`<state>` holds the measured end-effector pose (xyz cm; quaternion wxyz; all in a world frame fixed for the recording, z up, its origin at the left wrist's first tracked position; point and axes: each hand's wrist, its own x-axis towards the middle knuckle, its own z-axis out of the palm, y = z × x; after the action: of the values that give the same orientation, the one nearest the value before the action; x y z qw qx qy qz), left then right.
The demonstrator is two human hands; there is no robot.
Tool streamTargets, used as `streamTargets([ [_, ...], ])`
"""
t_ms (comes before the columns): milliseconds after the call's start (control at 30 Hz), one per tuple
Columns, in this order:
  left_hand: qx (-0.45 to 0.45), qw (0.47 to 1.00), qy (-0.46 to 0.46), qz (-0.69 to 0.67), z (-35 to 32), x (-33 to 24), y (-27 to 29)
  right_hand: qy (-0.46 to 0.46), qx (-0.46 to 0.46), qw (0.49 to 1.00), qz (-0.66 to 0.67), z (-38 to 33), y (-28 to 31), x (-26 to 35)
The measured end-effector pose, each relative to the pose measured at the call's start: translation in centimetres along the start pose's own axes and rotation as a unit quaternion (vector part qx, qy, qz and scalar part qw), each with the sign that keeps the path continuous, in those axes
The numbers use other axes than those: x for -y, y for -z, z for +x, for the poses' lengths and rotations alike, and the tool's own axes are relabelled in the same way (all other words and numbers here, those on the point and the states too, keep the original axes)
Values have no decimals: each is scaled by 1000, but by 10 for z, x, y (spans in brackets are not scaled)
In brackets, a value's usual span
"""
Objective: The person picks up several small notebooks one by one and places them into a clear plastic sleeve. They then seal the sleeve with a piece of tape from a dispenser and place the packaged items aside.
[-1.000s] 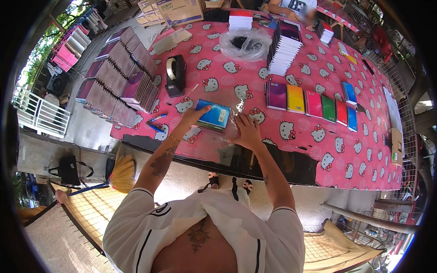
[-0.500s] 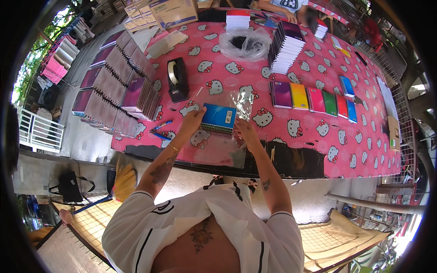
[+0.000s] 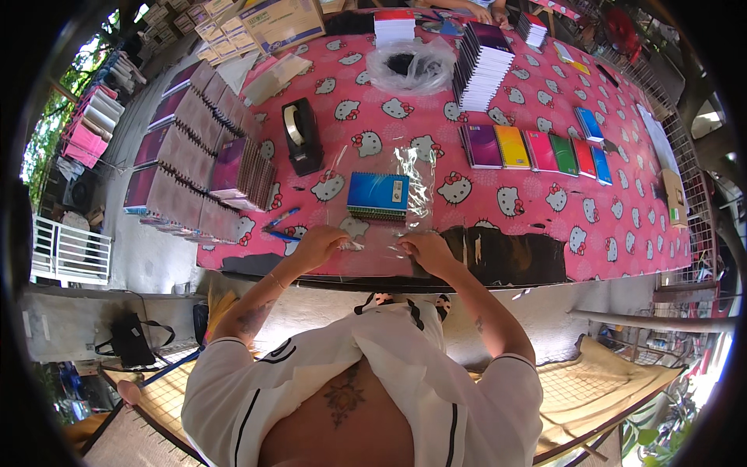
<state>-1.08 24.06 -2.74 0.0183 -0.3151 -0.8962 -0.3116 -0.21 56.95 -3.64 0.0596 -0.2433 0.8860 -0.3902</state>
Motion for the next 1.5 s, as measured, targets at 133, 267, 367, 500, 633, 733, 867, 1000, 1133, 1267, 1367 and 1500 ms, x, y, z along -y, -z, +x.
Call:
streamTargets([
  [133, -91, 982, 55, -156, 19, 1, 12, 8, -23, 1000, 16, 12, 18, 34],
  [267, -116, 965, 167, -164, 63, 9, 32, -211, -111, 971, 33, 32, 40, 32],
  [367, -100, 965, 170, -173, 81, 30, 34, 7, -191, 954, -232, 43, 5, 60],
  [500, -82, 971, 201, -100, 110, 41, 40, 61, -166, 954, -240, 54, -40, 75],
  [633, -113, 992, 54, -30, 175, 24, 34, 29, -155, 957, -244, 57, -43, 71],
  [733, -24, 997, 21, 74, 216, 44, 4, 26, -144, 960, -240, 60, -43, 75],
  [867, 78, 977, -22, 197, 236, 71, -17, 31, -153, 957, -242, 60, -41, 78],
  [1000, -44, 971, -127, 196, 235, 61, -19, 28, -161, 957, -240, 58, -39, 74],
  [1133, 15, 981, -76, 176, 239, 45, -2, 38, -165, 957, -236, 56, -37, 71],
  [1267, 9, 979, -105, 172, 232, 48, 6, 60, -160, 957, -235, 58, -36, 72],
  [1367, -30, 979, -59, 195, 221, 38, 0, 69, -161, 955, -238, 58, -34, 70],
  [1500, -46, 995, -32, 86, 210, 24, 9, 75, -162, 953, -243, 58, -34, 69],
])
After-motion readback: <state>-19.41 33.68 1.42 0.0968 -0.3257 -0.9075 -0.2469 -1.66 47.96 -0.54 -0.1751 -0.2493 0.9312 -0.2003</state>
